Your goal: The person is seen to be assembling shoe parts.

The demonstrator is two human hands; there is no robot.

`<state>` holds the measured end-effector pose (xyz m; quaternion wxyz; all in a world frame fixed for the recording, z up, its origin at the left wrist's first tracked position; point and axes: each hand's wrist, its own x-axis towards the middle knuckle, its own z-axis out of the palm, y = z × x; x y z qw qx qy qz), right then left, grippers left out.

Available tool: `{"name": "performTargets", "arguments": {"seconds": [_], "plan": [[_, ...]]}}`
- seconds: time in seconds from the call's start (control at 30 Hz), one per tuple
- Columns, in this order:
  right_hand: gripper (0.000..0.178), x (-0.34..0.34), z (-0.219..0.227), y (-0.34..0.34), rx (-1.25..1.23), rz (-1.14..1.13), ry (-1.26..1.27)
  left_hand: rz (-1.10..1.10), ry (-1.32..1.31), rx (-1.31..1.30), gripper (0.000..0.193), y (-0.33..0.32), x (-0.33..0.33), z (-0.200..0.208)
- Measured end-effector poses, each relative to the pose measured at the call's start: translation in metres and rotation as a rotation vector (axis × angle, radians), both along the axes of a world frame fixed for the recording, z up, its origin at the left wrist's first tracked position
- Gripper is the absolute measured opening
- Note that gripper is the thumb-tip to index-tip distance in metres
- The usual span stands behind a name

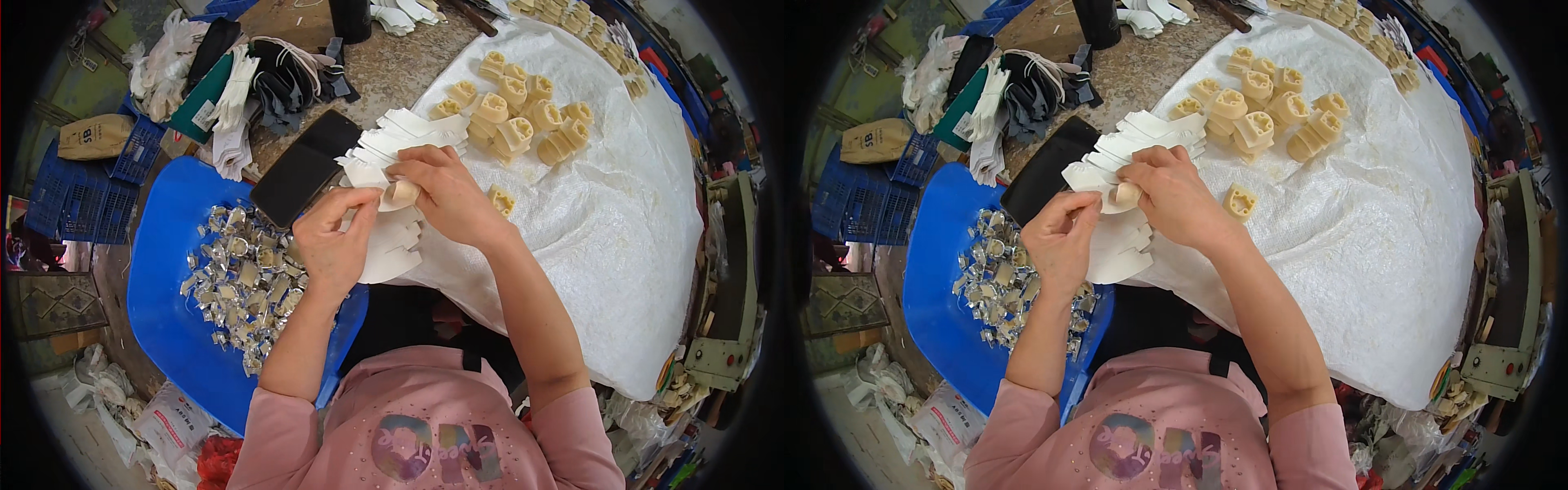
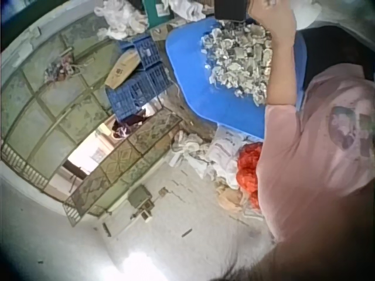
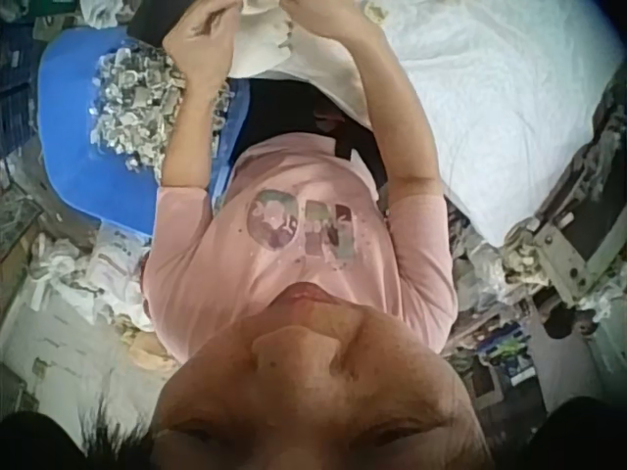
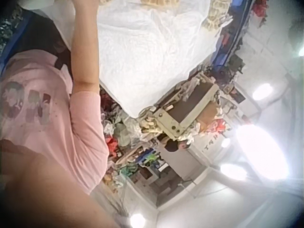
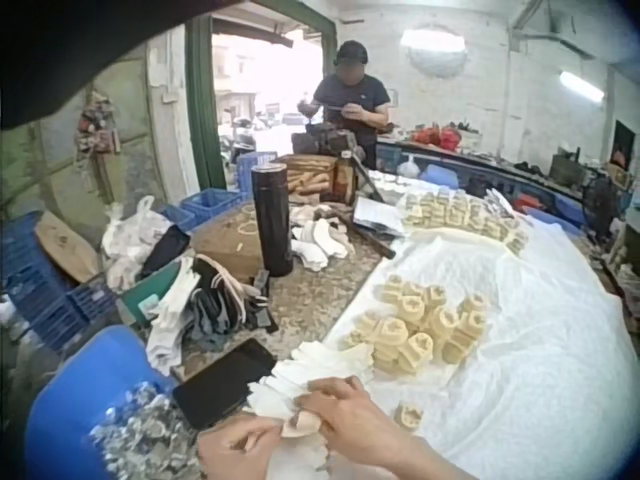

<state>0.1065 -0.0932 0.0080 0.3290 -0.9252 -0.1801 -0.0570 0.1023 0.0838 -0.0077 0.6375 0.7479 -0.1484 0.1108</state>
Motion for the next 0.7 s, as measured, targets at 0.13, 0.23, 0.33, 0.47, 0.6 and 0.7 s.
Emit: {"name": "performTargets", "arguments": {"seconds": [0.13, 0.23, 0.33, 0.47, 0.6, 0.7], "plan": [[0.033, 0.002, 0.010, -0.001, 0.081, -0.081, 0.110, -0.039, 0.105, -0.244, 0.021, -0.003, -0.004, 0.002], [0.029, 0.001, 0.014, 0.001, 0.058, -0.089, 0.200, -0.037, -0.023, -0.259, 0.046, 0.013, -0.001, 0.019], [0.027, -0.003, 0.011, 0.000, 0.017, -0.101, 0.106, -0.127, 0.064, -0.518, 0.048, -0.001, 0.002, 0.038], [0.024, -0.025, 0.006, 0.001, 0.338, -0.247, -0.121, -0.104, 0.322, -0.651, 0.054, 0.006, -0.006, 0.031], [0.023, -0.049, 0.012, -0.033, 0.202, -0.515, -0.230, -0.124, 0.601, -0.715, 0.028, -0.001, -0.024, 0.034], [0.021, -0.056, 0.006, -0.045, -0.073, -0.660, -0.189, -0.198, 0.670, -0.712, 0.022, -0.007, -0.034, 0.023]]}}
